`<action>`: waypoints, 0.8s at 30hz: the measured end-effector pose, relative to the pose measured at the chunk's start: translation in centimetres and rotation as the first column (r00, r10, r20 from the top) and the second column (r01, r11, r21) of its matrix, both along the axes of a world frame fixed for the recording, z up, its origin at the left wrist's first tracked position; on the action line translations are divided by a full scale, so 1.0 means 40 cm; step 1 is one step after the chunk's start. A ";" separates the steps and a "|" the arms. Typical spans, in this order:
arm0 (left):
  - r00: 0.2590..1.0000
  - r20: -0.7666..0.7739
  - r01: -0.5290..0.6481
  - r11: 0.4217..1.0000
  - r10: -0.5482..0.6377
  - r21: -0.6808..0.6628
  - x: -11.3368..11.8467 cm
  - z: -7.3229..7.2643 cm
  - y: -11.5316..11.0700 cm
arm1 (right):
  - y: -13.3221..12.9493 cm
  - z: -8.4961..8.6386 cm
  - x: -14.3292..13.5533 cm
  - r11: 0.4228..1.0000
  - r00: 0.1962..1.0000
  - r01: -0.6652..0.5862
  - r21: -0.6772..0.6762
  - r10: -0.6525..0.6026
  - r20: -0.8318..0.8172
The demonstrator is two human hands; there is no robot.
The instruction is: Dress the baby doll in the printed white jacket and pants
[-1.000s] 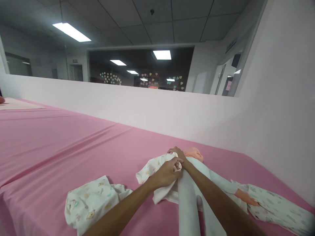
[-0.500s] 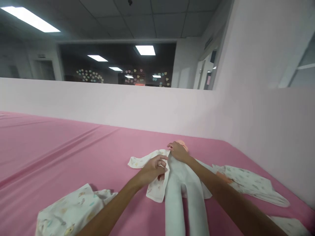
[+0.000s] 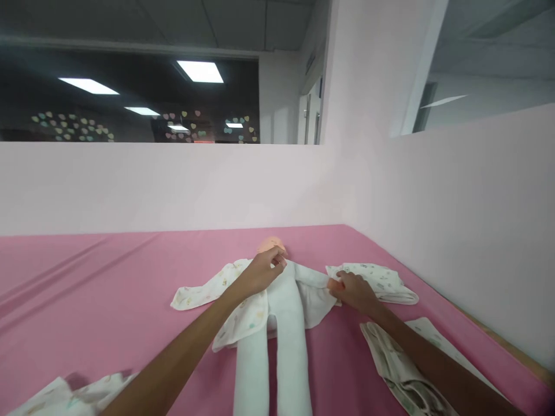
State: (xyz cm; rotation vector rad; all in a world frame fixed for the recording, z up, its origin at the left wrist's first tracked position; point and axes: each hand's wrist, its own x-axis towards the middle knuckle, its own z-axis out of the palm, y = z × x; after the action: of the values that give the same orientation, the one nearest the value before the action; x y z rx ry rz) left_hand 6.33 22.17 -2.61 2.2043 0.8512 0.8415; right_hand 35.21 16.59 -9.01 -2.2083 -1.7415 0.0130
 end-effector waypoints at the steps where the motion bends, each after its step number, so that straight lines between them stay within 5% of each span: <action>1: 0.996 -0.084 0.027 0.996 -0.020 0.082 0.038 -0.004 0.019 | 0.007 -0.001 0.003 0.999 0.999 -0.021 -0.029 0.020 -0.031; 3: 0.947 -0.316 0.125 0.967 -0.051 0.220 0.117 -0.021 0.054 | 0.021 -0.005 0.008 0.998 0.997 -0.031 -0.045 0.028 -0.075; 6: 0.759 -0.651 0.276 0.911 -0.011 0.306 0.222 -0.058 0.094 | 0.038 -0.018 0.021 1.000 0.966 -0.002 0.015 0.006 -0.260; 10: 0.620 -0.776 0.283 0.891 0.113 0.355 0.282 -0.088 0.127 | 0.043 -0.039 0.063 0.991 0.772 -0.012 0.133 0.094 -0.628; 13: 0.667 -0.738 0.256 0.901 0.098 0.351 0.253 -0.072 0.142 | 0.037 -0.052 0.109 0.987 0.725 0.045 0.155 0.074 -0.685; 18: 0.852 -0.522 0.196 0.950 -0.041 0.245 0.158 -0.005 0.132 | 0.032 -0.065 0.121 0.986 0.915 -0.163 0.016 0.158 -0.372; 24: 0.871 -0.487 0.205 0.949 -0.065 0.240 0.145 0.000 0.107 | 0.058 -0.064 0.038 0.977 0.967 -0.212 -0.011 0.209 -0.146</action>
State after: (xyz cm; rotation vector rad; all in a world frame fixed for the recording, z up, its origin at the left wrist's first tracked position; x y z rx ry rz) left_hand 12.15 26.44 -2.60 2.7557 0.8167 0.3665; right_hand 36.73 18.91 -11.57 -1.9755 -1.8939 0.2414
